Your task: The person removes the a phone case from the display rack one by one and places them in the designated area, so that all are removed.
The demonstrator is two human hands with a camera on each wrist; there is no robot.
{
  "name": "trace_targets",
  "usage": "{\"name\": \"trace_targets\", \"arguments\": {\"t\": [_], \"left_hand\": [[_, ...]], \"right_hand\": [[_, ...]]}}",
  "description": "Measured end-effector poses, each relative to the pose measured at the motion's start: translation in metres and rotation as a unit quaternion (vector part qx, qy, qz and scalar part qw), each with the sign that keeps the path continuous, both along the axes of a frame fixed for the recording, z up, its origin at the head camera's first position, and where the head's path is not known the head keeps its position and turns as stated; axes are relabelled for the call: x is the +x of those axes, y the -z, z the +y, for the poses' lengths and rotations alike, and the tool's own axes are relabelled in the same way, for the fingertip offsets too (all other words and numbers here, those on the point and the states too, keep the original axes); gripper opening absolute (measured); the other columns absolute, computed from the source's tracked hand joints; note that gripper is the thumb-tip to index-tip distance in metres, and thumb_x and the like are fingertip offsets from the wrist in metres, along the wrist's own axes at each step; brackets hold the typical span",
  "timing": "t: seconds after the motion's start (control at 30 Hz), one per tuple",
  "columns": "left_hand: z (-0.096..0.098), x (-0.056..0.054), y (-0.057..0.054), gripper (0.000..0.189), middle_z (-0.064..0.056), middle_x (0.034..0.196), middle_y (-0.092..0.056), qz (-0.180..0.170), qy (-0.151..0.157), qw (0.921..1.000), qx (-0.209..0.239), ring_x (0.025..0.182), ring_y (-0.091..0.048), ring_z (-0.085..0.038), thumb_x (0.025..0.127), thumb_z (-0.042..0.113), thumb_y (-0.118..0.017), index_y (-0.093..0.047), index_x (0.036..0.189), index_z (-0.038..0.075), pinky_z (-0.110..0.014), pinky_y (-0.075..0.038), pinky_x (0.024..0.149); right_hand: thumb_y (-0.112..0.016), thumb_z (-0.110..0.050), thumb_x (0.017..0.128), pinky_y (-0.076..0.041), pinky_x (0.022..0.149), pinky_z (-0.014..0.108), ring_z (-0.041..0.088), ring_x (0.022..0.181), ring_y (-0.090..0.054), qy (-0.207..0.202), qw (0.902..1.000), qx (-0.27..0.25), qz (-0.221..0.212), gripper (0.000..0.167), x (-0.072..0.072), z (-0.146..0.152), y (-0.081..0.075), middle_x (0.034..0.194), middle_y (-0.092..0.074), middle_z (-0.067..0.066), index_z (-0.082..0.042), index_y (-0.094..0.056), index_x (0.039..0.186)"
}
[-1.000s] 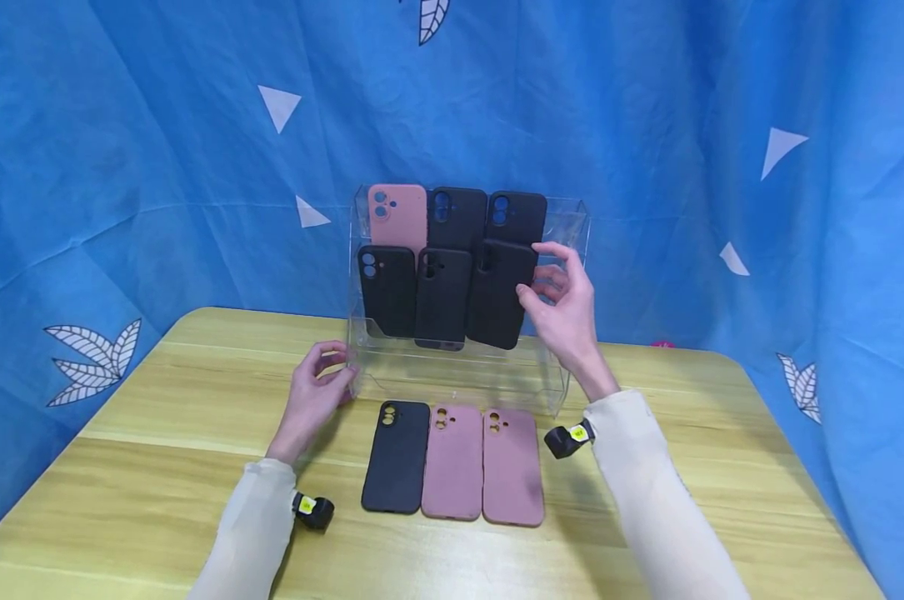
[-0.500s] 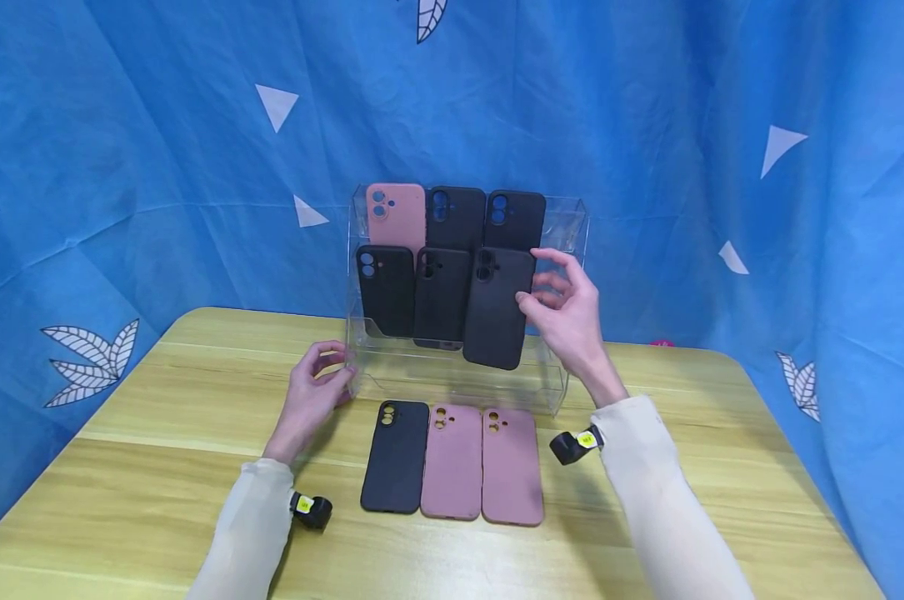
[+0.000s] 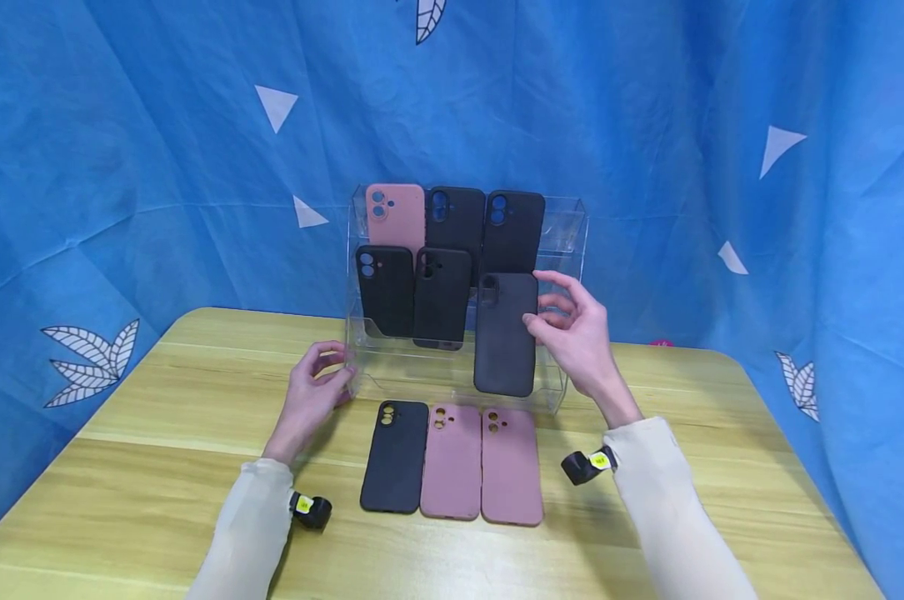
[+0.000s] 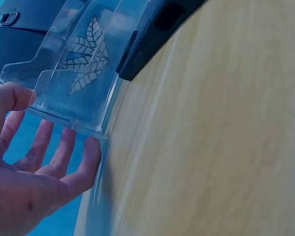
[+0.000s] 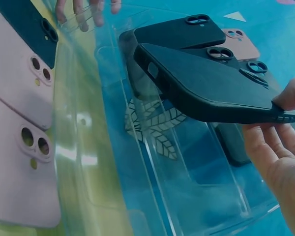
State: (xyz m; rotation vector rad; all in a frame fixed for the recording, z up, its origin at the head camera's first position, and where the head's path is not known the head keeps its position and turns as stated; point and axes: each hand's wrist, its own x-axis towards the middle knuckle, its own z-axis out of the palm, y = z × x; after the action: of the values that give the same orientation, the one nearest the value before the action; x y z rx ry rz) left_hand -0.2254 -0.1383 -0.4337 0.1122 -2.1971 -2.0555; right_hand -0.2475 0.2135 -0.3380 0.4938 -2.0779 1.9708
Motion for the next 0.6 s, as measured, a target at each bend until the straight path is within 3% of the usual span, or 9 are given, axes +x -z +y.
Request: {"name": "trace_targets", "arguments": {"t": [0.6], "left_hand": [[0.001, -0.001, 0.0, 0.035, -0.013, 0.129, -0.06, -0.012, -0.008, 0.9998, -0.013, 0.106, -0.066, -0.027, 0.094, 0.003, -0.066, -0.058, 0.127, 0.011, -0.028, -0.058, 0.071]], "right_hand": [[-0.069, 0.007, 0.091, -0.062, 0.062, 0.025, 0.006, 0.08, -0.075, -0.018, 0.9983, 0.032, -0.045, 0.057, 0.02, 0.02, 0.019, 0.097, -0.071, -0.006, -0.009, -0.054, 0.144]]}}
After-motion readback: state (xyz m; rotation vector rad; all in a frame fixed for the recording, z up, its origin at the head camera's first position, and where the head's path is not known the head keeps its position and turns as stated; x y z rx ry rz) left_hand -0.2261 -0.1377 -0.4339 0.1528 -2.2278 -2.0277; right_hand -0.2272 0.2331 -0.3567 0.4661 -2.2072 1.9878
